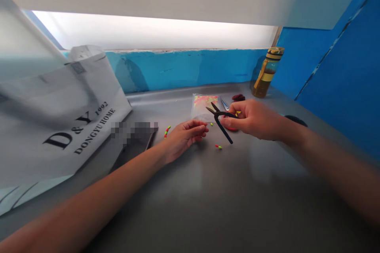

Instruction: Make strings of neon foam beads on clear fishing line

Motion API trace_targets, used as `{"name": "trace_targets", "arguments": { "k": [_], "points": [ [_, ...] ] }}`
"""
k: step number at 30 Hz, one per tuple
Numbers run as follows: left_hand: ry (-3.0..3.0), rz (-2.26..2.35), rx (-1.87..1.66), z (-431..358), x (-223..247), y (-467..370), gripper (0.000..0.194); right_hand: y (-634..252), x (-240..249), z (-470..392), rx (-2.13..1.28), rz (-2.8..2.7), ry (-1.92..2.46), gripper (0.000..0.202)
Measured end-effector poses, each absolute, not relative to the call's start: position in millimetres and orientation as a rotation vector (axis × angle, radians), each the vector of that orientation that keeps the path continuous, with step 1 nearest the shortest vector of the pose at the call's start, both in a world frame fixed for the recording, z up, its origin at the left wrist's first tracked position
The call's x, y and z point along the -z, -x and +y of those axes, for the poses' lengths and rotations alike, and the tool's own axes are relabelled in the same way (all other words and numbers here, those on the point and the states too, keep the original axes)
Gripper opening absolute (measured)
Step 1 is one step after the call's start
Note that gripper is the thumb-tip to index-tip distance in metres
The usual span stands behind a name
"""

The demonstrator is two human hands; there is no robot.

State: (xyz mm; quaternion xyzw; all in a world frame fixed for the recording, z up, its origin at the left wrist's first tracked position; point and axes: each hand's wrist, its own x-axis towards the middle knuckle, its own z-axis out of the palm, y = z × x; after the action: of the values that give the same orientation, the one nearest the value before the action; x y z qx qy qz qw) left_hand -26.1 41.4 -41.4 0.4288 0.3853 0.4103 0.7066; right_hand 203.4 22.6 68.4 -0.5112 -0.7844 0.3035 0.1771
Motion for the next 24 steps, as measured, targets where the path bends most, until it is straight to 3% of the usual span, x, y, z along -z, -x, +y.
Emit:
{"name": "trace_targets", "arguments": {
  "k": [6,11,19,24],
  "points": [
    [-0.945,0.856,-0.904,41.8,41.4,26.0,0.017,-203.3,-55.6,28.1,-0.591,-2.375,1.498,0.042],
    [-0.948,0.870,-0.914,41.1,40.7,25.6,0.017,-197.9,-50.2,29.2,-0.432,-2.365,1.599,0.031],
    [-0.951,0.852,-0.915,40.1,40.2,24.3,0.017,-198.0,-45.1,35.4,-0.640,-2.386,1.559,0.039],
    [-0.957,0.859,-0.922,39.2,40.5,24.8,0.018,-198.9,-39.4,40.3,-0.769,-2.330,1.490,0.034]
  ]
}}
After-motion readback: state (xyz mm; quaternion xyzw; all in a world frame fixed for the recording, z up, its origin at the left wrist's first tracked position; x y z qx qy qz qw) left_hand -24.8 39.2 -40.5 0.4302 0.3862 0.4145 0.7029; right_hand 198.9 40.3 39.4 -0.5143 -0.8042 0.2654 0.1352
